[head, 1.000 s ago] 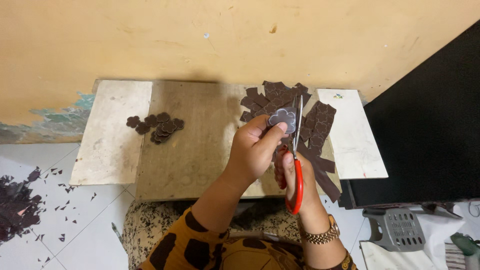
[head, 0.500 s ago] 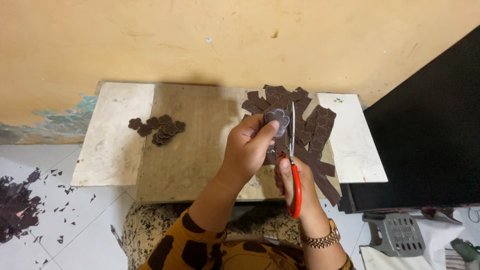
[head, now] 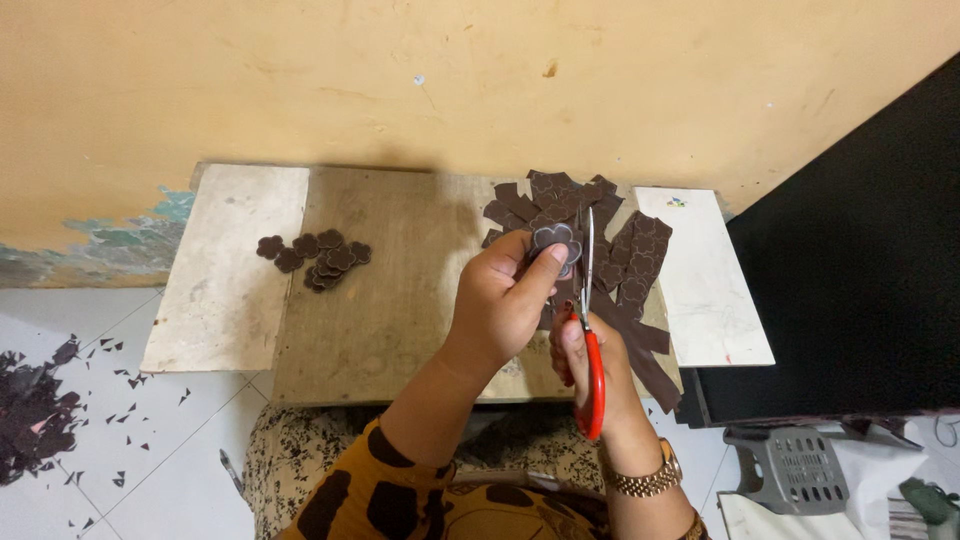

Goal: The person cuts flower-shaped pieces from dark brown leather or fabric using red-handled scissors, following white drawn outlines on the material. They rotate the material while cutting around each shape, place finished cutouts in a pile on the cutting board, and drop scraps aside, continuing piece after piece.

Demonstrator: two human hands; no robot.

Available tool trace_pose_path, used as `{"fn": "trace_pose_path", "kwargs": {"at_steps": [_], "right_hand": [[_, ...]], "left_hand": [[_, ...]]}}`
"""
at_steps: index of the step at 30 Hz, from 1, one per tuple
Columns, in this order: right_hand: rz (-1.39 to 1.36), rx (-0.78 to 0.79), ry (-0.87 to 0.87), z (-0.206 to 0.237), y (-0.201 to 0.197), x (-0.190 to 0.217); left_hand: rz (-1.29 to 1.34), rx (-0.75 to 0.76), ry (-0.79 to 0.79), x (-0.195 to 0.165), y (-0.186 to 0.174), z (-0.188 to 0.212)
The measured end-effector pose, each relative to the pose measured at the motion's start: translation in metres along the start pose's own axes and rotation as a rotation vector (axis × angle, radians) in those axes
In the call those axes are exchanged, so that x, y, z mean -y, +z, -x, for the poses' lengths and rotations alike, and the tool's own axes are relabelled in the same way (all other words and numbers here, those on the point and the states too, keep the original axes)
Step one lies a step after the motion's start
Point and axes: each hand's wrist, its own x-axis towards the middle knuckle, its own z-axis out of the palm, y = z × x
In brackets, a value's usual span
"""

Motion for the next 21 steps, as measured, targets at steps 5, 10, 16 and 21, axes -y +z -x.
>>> {"fn": "trace_pose_path", "kwargs": {"at_steps": [5,10,16,21], "right_hand": [[-0.008,0.003,0.053,0.0,-0.002,-0.003],[-0.013,-0.01,0.062,0.001,-0.001,-0.006],[0.01,-0.028,0.074,0.001,0.001,-0.012],[-0.003,0.01,0.116,0.0,0.002,-0.012]], "left_hand": [[-0.028,-0.03,-0.043,0.0,-0.004,-0.002],[-0.033,-0.032,-0.052,0.003,-0.007,-0.002],[-0.035,-0.062,-0.017,0.005,-0.008,-0.003],[0.088,-0.062,0.05,0.004,-0.006,-0.004]]}}
